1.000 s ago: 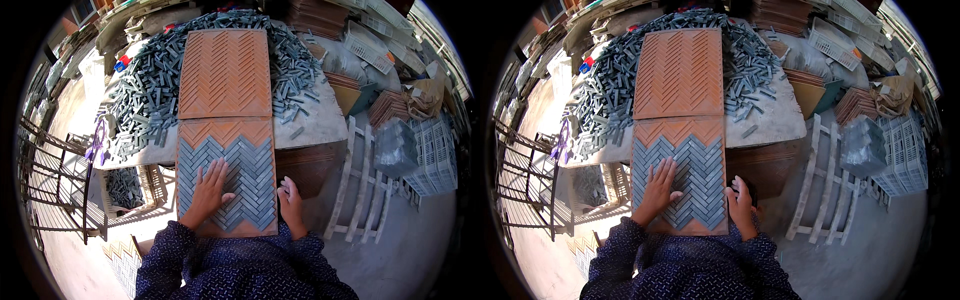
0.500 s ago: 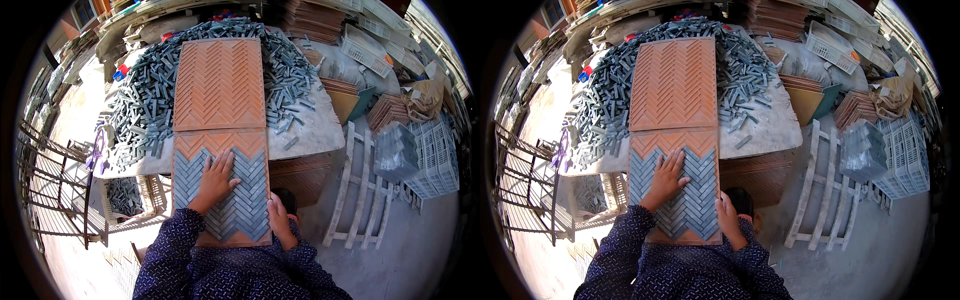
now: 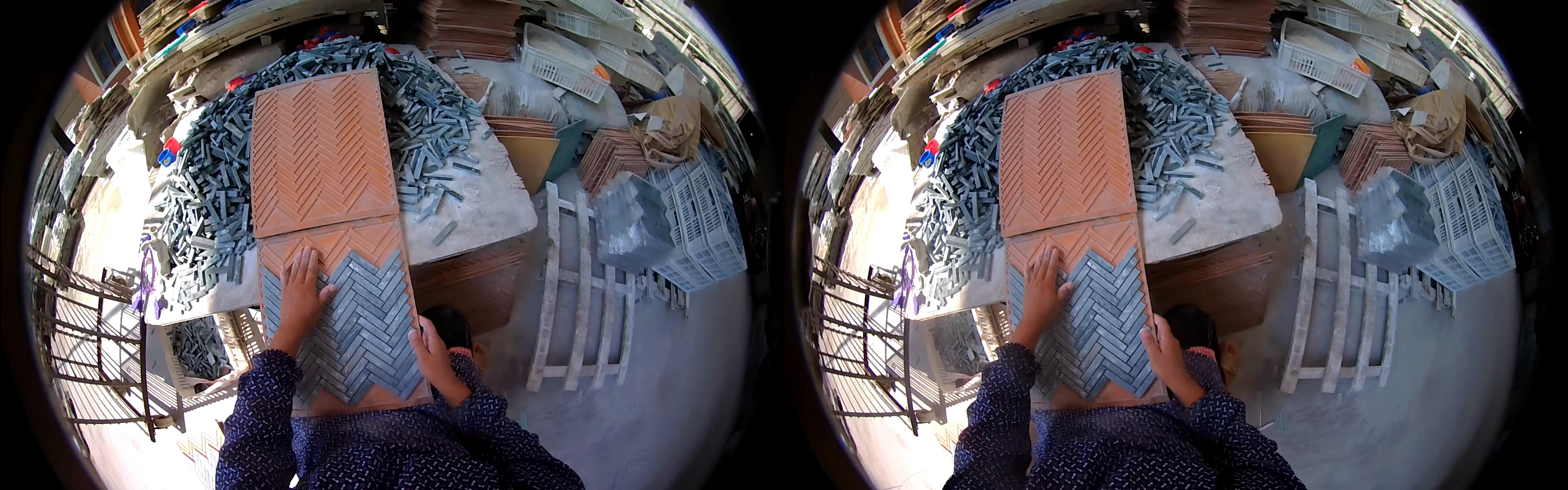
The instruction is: The person arranges small rectangular tiles on a square board to form a herringbone pattern. They repeatedly pick tiles from a nearby pile, place them on the board, and adjust their positions to complete the pattern.
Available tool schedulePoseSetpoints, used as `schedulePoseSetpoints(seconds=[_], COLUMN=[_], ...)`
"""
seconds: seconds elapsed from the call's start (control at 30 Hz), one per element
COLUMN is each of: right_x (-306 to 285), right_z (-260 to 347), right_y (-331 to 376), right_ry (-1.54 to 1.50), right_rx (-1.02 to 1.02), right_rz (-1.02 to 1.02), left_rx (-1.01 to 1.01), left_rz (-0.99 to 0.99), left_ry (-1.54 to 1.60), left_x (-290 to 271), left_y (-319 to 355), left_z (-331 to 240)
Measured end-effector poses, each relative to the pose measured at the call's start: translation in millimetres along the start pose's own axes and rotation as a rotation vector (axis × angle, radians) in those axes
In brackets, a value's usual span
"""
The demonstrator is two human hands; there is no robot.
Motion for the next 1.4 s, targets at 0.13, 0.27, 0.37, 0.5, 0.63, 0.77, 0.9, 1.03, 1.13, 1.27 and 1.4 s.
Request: schedulePoseSetpoints(seconds=[0.13, 0.27, 0.37, 0.5, 0.63, 0.77, 0.9, 1.03, 1.13, 1.27, 1.4], right_x=[5, 1, 0, 0, 0, 1, -3, -1, -1, -3, -3], right_z=[-13, -1, 9, -6, -7, -7, -7, -4, -3, 8, 5], right_y=[2, 4, 5, 1, 1, 1, 3, -2, -2, 1, 0], right_ry=[-0.075, -0.078, -0.034, -0.272, -0.574, -0.677, -0.741, -0.761, -0.747, -0.682, -0.613], right_rx=[-0.043, -0.039, 0.005, 0.043, 0.218, 0.304, 0.387, 0.326, 0.334, 0.301, 0.264], right_rz=[-0.003, 0.013, 0.016, 0.026, 0.013, 0.031, -0.006, -0.001, 0.040, 0.058, 0.064], left_rx=[0.025, 0.212, 0.271, 0.268, 0.287, 0.325, 0.355, 0.345, 0.326, 0.320, 0.376], left_rz=[-0.020, -0.008, -0.051, -0.063, -0.046, 0.077, 0.100, 0.067, 0.071, 0.094, 0.068], left_ry=[-0.062, 0.003, 0.005, -0.005, 0.025, 0.024, 0.032, 0.028, 0.042, 0.104, 0.134], left_x=[-6, 10, 13, 13, 19, 19, 20, 22, 24, 25, 25], left_y=[3, 0, 2, 9, 35, 65, 85, 85, 87, 100, 115], left_z=[-19, -69, -77, -82, -96, -111, -119, -119, -118, -121, -122])
Point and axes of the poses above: each hand's wrist, its own y-axis away from the middle knuckle, its own x-axis out of the palm, z = x × y, the point moved 2 cm from there along -y, towards the middle knuckle, and after that the axes turned 10 degrees about -x, right-handed, at the moved point
